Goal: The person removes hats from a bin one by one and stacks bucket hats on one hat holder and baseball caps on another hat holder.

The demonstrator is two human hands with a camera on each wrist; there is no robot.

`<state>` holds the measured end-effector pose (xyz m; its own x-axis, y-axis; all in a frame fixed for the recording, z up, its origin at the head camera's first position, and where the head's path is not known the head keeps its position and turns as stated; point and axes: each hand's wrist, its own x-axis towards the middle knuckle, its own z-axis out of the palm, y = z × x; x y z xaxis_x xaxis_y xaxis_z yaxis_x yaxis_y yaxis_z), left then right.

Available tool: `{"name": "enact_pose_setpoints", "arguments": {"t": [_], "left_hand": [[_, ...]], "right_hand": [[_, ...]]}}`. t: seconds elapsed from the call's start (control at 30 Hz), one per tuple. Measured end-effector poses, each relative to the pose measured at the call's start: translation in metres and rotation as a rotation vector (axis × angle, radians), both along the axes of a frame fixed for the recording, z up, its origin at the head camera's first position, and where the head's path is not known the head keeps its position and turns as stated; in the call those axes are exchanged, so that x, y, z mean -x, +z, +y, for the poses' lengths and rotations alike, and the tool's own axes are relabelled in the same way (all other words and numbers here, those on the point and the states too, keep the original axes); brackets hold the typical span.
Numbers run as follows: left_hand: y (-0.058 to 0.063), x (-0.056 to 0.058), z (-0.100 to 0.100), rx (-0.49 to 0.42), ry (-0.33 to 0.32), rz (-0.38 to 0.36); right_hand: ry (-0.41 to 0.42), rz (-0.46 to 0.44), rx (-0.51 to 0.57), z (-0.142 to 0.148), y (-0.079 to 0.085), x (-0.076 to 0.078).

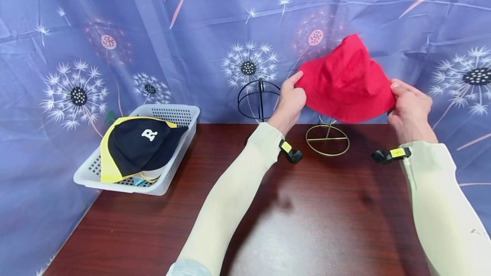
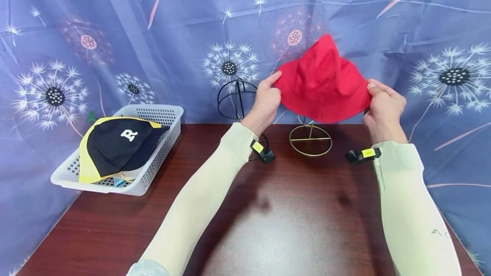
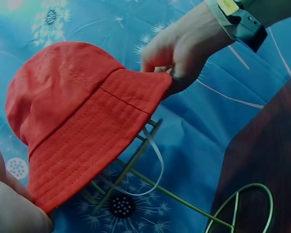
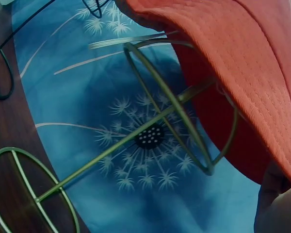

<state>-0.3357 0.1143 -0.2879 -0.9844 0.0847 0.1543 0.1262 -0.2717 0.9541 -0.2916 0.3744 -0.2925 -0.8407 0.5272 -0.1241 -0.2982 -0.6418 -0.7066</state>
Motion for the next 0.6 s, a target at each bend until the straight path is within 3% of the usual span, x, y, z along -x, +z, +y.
{"name": "enact_pose_setpoints", "arguments": {"t": [0.17, 0.37, 0.6], "left_hand": [[-0.009, -0.004, 0.004, 0.081, 0.001, -0.028], [-0.02, -0.011, 0.007, 0.096, -0.039, -0.074], [-0.026, -0.018, 0.009, 0.101, -0.021, -0.093]], "right_hand": [[0.008, -0.031, -0.02, -0.001, -0.007, -0.001], [0.0, -0.07, -0.04, -0.002, -0.013, -0.006], [-0.043, -0.078, -0.073, -0.002, -0.016, -0.009]]}}
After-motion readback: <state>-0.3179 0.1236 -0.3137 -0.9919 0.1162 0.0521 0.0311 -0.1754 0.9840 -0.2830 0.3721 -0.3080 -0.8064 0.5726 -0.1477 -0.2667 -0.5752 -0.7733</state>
